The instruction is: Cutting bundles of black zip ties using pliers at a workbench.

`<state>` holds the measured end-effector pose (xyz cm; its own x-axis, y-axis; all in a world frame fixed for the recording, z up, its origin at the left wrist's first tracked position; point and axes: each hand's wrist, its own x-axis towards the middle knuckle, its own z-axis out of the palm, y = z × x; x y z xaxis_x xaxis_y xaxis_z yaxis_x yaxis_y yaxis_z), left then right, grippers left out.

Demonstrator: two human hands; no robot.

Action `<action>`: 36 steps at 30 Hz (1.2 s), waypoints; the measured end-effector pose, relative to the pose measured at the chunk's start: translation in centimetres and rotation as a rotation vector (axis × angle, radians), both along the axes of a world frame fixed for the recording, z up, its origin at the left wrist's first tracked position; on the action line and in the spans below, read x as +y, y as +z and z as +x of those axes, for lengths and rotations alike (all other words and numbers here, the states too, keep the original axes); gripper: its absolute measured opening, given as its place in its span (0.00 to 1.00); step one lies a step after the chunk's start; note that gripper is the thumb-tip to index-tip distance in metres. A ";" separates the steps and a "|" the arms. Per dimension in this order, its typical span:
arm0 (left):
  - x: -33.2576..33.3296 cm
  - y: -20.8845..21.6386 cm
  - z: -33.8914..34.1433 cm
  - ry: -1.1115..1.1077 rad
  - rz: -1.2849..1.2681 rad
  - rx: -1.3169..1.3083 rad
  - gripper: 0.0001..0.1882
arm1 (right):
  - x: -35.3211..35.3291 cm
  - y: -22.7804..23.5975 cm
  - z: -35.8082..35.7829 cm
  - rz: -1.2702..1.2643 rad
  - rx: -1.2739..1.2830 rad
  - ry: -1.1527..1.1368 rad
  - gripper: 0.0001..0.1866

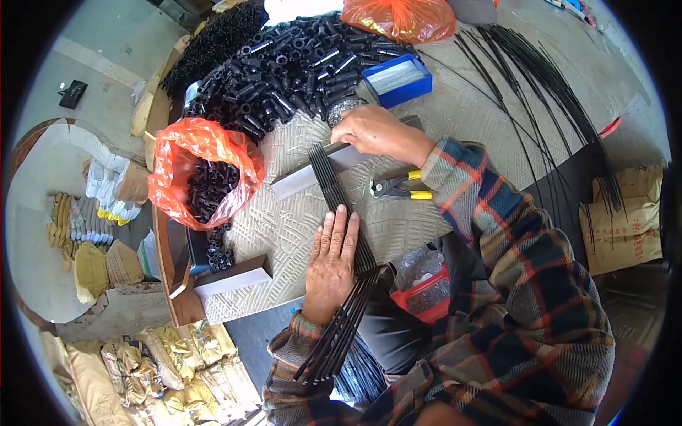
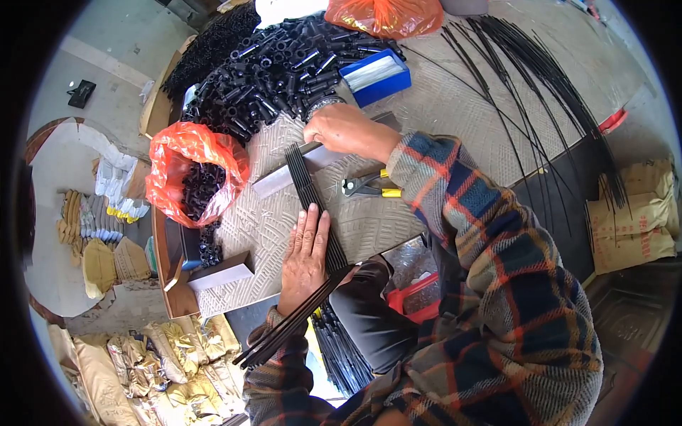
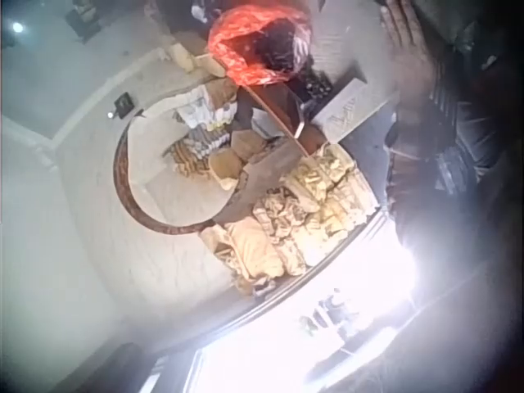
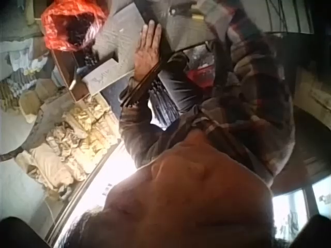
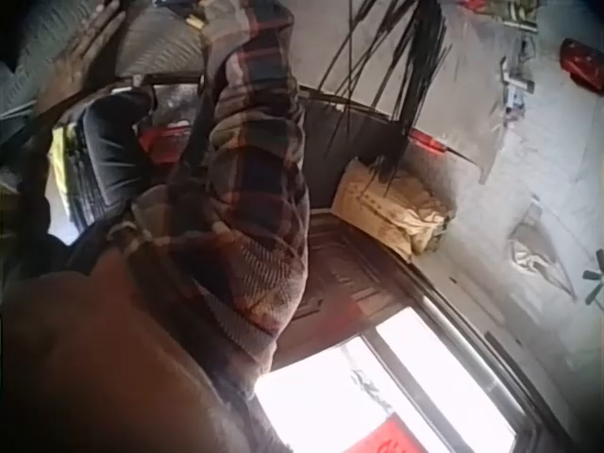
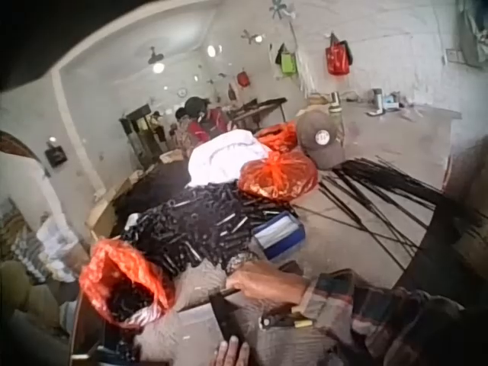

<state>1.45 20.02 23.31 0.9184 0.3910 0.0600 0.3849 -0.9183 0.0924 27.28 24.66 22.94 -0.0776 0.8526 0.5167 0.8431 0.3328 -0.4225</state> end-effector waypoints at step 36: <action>-0.1 0.4 0.1 0.000 -0.023 -0.086 0.46 | 1.4 0.6 -1.3 0.015 -0.059 0.043 0.01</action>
<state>1.50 19.92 23.71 0.9102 0.3933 0.1298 0.3748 -0.9155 0.1461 25.98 26.07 23.53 -0.1447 0.8400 0.5230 0.8512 0.3751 -0.3670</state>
